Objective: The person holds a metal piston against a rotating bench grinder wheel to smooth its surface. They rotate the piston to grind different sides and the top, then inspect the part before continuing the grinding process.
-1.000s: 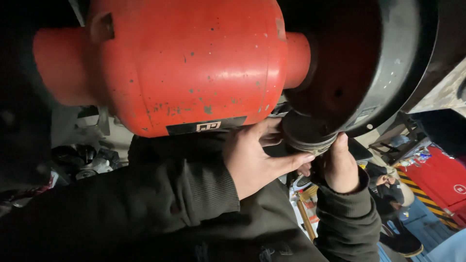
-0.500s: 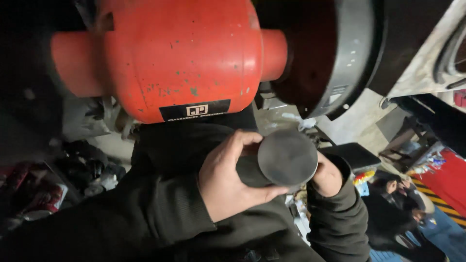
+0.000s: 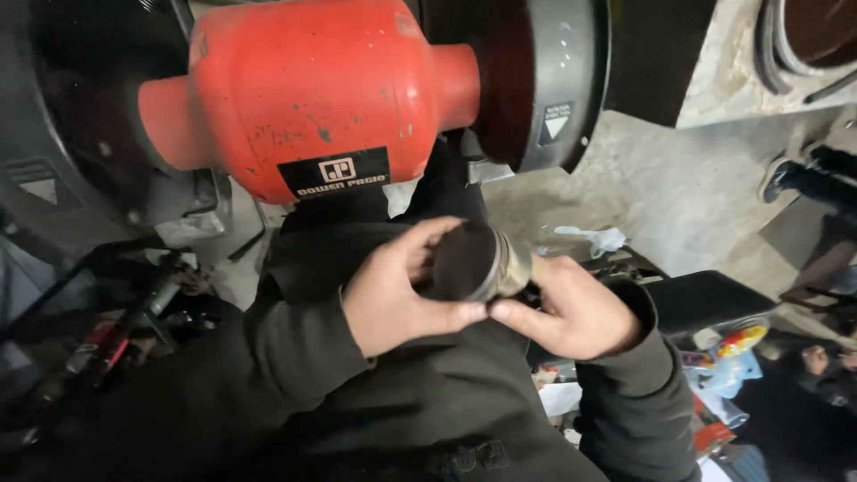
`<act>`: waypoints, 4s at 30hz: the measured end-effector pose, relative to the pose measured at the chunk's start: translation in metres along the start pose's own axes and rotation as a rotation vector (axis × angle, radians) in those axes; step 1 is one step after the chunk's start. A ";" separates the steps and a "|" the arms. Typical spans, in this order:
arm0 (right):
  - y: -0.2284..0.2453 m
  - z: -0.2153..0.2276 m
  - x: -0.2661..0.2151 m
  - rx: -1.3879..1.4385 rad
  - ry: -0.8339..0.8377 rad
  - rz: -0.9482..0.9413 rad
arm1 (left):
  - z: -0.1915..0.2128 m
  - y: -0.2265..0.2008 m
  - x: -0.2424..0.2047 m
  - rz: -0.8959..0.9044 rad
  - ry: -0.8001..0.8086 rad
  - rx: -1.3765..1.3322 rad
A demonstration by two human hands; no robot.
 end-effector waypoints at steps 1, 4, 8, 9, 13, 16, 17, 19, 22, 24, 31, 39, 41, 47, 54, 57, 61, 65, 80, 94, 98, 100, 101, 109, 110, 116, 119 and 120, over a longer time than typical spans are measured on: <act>0.004 -0.001 0.001 0.007 -0.003 0.007 | -0.001 0.004 0.002 0.003 -0.001 0.009; -0.003 0.000 0.005 -0.201 -0.046 -0.141 | 0.006 0.019 0.010 0.076 -0.083 -0.062; 0.008 0.009 0.000 -0.457 -0.341 0.103 | 0.002 0.024 0.020 0.094 -0.120 -0.182; 0.009 0.011 -0.001 -0.520 -0.393 0.143 | 0.000 0.023 0.023 0.092 -0.133 -0.197; 0.004 0.023 -0.007 -0.509 -0.415 0.129 | -0.008 0.017 0.028 0.064 -0.175 -0.209; -0.004 0.038 -0.007 -0.542 -0.341 0.037 | -0.019 0.016 0.029 0.087 -0.183 -0.258; -0.007 0.042 -0.006 -0.536 -0.293 0.027 | -0.019 0.020 0.030 0.115 -0.219 -0.285; -0.006 0.053 -0.002 -0.527 -0.243 0.024 | -0.021 0.022 0.031 0.141 -0.261 -0.308; -0.007 0.060 0.007 -0.525 -0.110 -0.058 | -0.029 0.021 0.032 0.138 -0.256 -0.371; -0.012 0.063 0.011 -0.509 -0.043 -0.109 | -0.030 0.024 0.032 0.122 -0.266 -0.423; -0.021 0.073 0.019 -0.323 0.085 -0.094 | -0.033 0.028 0.034 0.111 -0.314 -0.438; -0.044 0.068 0.023 -0.031 0.272 -0.334 | -0.032 0.030 0.036 0.134 -0.320 -0.413; -0.054 0.064 0.026 0.083 0.314 -0.305 | -0.033 0.025 0.036 0.138 -0.322 -0.401; -0.061 0.058 0.029 0.288 0.397 -0.344 | -0.032 0.026 0.035 0.141 -0.322 -0.386; -0.067 0.053 0.029 0.511 0.482 -0.340 | -0.033 0.023 0.035 0.123 -0.287 -0.367; -0.073 0.051 0.029 0.522 0.494 -0.357 | -0.033 0.024 0.034 0.139 -0.299 -0.395; -0.081 0.048 0.031 0.543 0.501 -0.370 | -0.032 0.023 0.032 0.148 -0.309 -0.370; -0.081 0.039 0.027 0.809 0.585 -0.399 | -0.032 0.022 0.032 0.146 -0.314 -0.369; -0.087 0.025 0.020 1.272 0.807 -0.398 | -0.030 0.033 0.028 0.177 -0.368 -0.335; -0.077 0.031 0.023 1.114 0.682 -0.431 | -0.022 0.040 0.027 0.131 -0.353 -0.370; -0.069 0.036 0.025 0.877 0.591 -0.403 | -0.019 0.043 0.025 0.151 -0.330 -0.433; -0.068 0.039 0.025 0.778 0.531 -0.420 | -0.019 0.043 0.024 0.161 -0.324 -0.445; -0.071 0.041 0.025 0.717 0.501 -0.434 | -0.019 0.043 0.024 0.158 -0.316 -0.446; -0.074 0.048 0.025 0.457 0.425 -0.337 | -0.020 0.033 0.024 0.190 -0.304 -0.342; -0.069 0.049 0.026 0.420 0.408 -0.341 | -0.021 0.032 0.025 0.199 -0.304 -0.332; -0.054 0.057 0.025 0.186 0.304 -0.278 | -0.021 0.028 0.026 0.200 -0.296 -0.326; -0.052 0.064 0.026 -0.014 0.237 -0.210 | -0.021 0.028 0.028 0.210 -0.284 -0.314; -0.051 0.068 0.027 -0.109 0.208 -0.152 | -0.020 0.028 0.029 0.219 -0.283 -0.303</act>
Point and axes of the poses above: each hand's wrist, its own x-axis towards the middle knuckle, its own z-axis out of the back of the hand, y = z × x, the point moved 8 cm from there along x, towards the middle knuckle
